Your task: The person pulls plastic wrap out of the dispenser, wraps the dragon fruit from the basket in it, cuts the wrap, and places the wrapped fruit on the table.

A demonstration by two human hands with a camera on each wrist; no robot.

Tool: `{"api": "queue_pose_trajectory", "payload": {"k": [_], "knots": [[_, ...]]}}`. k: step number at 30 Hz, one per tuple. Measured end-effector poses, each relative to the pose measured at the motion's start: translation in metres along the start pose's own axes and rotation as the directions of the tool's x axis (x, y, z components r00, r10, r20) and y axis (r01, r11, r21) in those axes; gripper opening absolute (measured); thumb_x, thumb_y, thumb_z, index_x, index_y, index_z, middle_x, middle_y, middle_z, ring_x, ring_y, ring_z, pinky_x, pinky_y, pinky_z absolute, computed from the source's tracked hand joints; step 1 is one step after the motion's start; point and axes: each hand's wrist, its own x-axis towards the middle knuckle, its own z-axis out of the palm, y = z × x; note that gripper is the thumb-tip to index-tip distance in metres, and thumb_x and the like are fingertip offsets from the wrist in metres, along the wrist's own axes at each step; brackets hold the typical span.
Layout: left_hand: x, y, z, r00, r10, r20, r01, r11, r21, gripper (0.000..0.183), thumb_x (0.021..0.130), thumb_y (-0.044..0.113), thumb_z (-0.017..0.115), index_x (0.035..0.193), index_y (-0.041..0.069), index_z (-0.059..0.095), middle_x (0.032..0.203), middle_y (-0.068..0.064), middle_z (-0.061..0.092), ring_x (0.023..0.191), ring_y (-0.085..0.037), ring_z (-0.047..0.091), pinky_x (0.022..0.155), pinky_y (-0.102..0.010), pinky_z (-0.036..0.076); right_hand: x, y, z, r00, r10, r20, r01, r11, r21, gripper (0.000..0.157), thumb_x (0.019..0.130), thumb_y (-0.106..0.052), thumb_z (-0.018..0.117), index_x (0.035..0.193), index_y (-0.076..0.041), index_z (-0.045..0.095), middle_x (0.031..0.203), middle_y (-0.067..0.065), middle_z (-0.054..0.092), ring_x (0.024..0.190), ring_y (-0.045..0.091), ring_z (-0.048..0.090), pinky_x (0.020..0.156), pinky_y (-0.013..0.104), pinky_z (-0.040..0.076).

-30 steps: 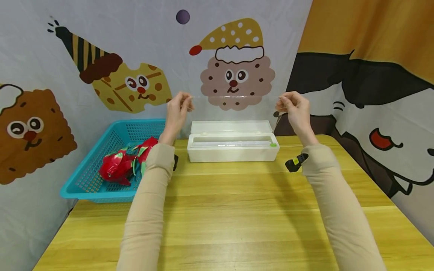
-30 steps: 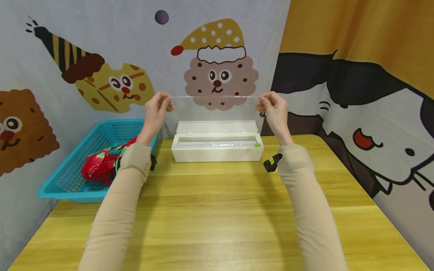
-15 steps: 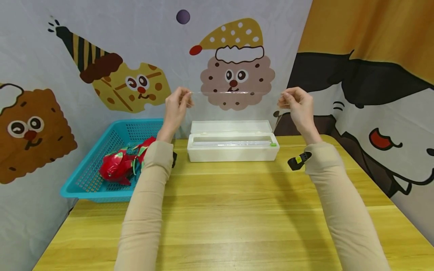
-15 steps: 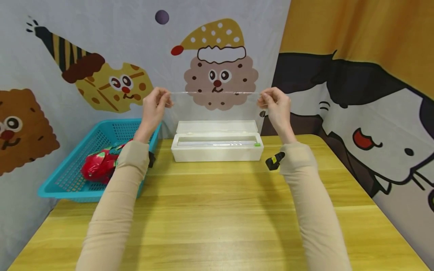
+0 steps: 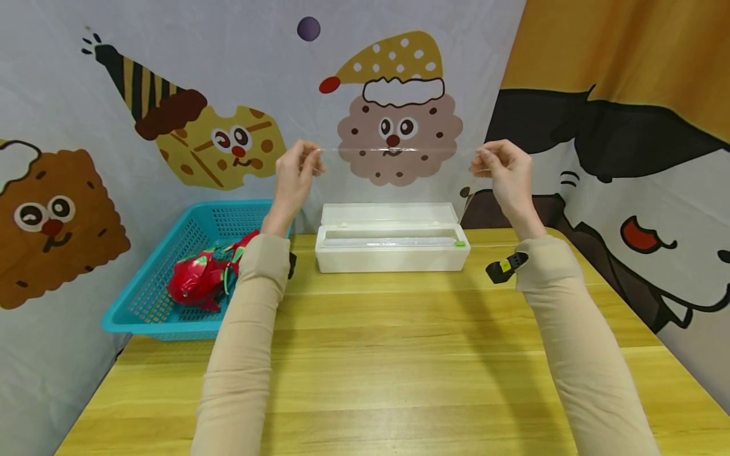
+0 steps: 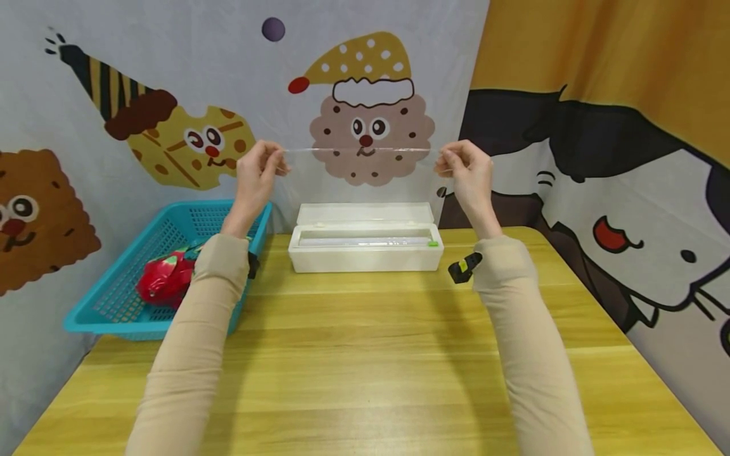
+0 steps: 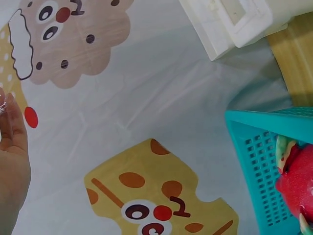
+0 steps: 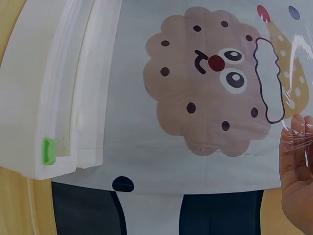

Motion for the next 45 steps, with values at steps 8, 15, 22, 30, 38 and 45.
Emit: {"api": "queue_pose_trajectory", "payload": {"k": [8,15,22,30,38,45], "knots": [[0.008,-0.028,0.005,1.0,0.009,-0.027,-0.009,1.0,0.007,0.024,0.097,0.008,0.049,0.099,-0.013,0.059,0.081,-0.027,0.063,0.069,-0.034,0.064,0.064,-0.014,0.052,0.002,-0.007,0.001,1.0,-0.025,-0.009,0.025,0.999,0.02,0.016,0.093,-0.005,0.055,0.096,0.008,0.063,0.073,-0.005,0.066,0.064,0.005,0.065,0.066,0.014,0.056],[0.012,-0.029,0.002,0.999,0.04,-0.034,-0.04,0.999,-0.006,0.028,0.097,0.015,0.049,0.098,-0.011,0.06,0.08,-0.024,0.063,0.068,-0.03,0.064,0.063,-0.008,0.049,0.003,-0.013,0.001,0.999,-0.05,-0.015,0.05,0.998,0.025,0.014,0.093,-0.005,0.056,0.094,0.006,0.065,0.072,-0.005,0.066,0.064,0.005,0.065,0.066,0.014,0.056],[0.015,-0.025,-0.001,0.997,0.063,-0.044,-0.063,0.998,0.014,0.028,0.097,0.017,0.051,0.096,-0.009,0.06,0.079,-0.022,0.063,0.067,-0.028,0.063,0.064,-0.009,0.05,0.005,-0.021,0.001,0.998,-0.053,-0.029,0.054,0.998,0.023,0.014,0.092,-0.006,0.056,0.094,0.004,0.065,0.073,-0.005,0.066,0.064,0.005,0.064,0.066,0.014,0.056],[0.02,-0.02,-0.004,0.994,0.088,-0.071,-0.087,0.996,0.022,0.023,0.096,0.013,0.053,0.095,-0.009,0.061,0.078,-0.022,0.064,0.065,-0.025,0.063,0.063,-0.01,0.05,0.008,-0.028,0.001,0.997,-0.07,-0.04,0.074,0.993,0.093,0.01,0.091,-0.005,0.058,0.089,-0.001,0.067,0.072,-0.002,0.066,0.063,0.007,0.065,0.065,0.015,0.056],[0.023,-0.014,-0.008,0.99,0.116,-0.084,-0.114,0.993,0.032,0.026,0.096,0.015,0.053,0.096,-0.009,0.06,0.079,-0.022,0.063,0.065,-0.017,0.062,0.065,-0.007,0.049,0.016,-0.022,-0.001,0.995,-0.087,-0.058,0.093,0.99,0.107,0.012,0.09,-0.007,0.059,0.092,0.003,0.066,0.073,-0.002,0.066,0.063,0.008,0.064,0.065,0.015,0.056],[0.027,-0.011,-0.009,0.986,0.14,-0.093,-0.138,0.99,0.035,0.026,0.096,0.016,0.053,0.097,-0.009,0.06,0.079,-0.021,0.063,0.067,-0.025,0.062,0.067,-0.008,0.05,0.02,-0.023,-0.003,0.992,-0.101,-0.081,0.108,0.991,0.084,0.011,0.09,-0.009,0.06,0.09,-0.001,0.067,0.073,-0.003,0.067,0.063,0.007,0.064,0.066,0.014,0.056]]}}
